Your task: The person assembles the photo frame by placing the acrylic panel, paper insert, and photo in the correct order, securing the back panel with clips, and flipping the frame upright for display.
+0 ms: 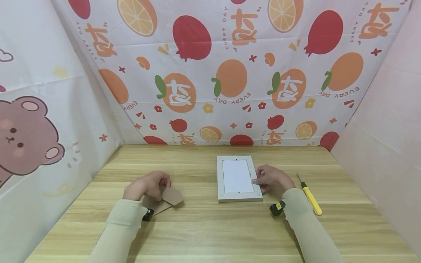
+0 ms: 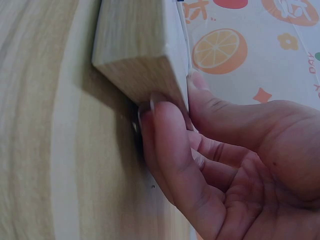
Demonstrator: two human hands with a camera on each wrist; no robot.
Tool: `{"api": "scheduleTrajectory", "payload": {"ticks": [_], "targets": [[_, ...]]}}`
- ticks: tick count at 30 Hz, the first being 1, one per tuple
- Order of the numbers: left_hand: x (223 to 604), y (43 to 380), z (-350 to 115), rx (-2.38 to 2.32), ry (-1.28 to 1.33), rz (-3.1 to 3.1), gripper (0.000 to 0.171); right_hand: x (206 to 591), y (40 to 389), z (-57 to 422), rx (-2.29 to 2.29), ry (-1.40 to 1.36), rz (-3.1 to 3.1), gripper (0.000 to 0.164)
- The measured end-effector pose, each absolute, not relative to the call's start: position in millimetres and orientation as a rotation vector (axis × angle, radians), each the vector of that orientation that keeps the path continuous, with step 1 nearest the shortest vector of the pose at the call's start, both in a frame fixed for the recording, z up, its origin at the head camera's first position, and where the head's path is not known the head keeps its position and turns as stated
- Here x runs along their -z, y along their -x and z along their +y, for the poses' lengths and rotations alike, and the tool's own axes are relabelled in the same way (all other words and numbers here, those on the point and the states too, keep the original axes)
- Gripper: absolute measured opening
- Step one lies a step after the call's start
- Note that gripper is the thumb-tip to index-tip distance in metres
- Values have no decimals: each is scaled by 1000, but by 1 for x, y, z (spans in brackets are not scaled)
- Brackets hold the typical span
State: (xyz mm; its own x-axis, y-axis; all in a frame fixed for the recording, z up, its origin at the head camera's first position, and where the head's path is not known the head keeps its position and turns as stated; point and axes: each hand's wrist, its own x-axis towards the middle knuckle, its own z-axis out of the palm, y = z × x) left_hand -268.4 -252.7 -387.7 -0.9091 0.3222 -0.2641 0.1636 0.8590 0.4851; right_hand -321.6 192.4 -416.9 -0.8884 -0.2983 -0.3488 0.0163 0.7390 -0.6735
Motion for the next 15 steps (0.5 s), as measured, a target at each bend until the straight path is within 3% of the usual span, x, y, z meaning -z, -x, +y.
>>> {"api": "scheduleTrajectory", "payload": {"ticks": [15], "targets": [[387,268,-247,-646,-396,2756,47,418,322,193,991,210,2497,20]]}}
